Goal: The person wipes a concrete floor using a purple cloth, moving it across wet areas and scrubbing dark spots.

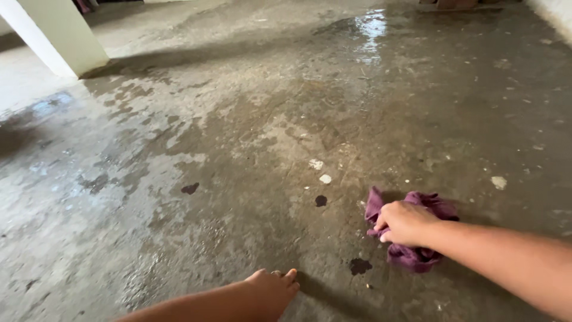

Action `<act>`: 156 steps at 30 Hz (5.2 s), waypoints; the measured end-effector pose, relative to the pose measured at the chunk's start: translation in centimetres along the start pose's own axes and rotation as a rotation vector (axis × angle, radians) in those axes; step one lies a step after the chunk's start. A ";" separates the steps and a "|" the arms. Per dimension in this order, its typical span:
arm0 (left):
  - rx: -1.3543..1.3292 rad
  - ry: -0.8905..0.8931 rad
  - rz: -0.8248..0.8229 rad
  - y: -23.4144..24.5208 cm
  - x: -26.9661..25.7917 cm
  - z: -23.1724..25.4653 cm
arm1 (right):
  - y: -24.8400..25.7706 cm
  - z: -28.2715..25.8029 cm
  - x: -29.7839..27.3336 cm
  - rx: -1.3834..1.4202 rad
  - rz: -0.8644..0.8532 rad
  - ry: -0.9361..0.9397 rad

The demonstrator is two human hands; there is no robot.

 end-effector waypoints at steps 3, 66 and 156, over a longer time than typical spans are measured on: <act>-0.112 0.103 -0.101 0.8 -0.8 -0.2 | -1.8 -1.7 -1.1 0.056 -0.035 -0.153; 0.120 -0.101 0.184 6.4 -0.1 4.7 | -3.0 -2.7 -2.7 0.176 0.189 0.059; -0.049 0.206 -0.267 7.0 0.7 4.4 | -4.5 -8.6 -7.2 0.329 0.301 0.379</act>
Point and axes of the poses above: each hand's wrist, its own x-axis towards the middle knuckle, its own y-axis out of the back of the hand, z = x × y, the point moved 7 cm from there along x, towards the middle knuckle, and after that the axes turned 9 degrees about z, right-handed, at the moved point
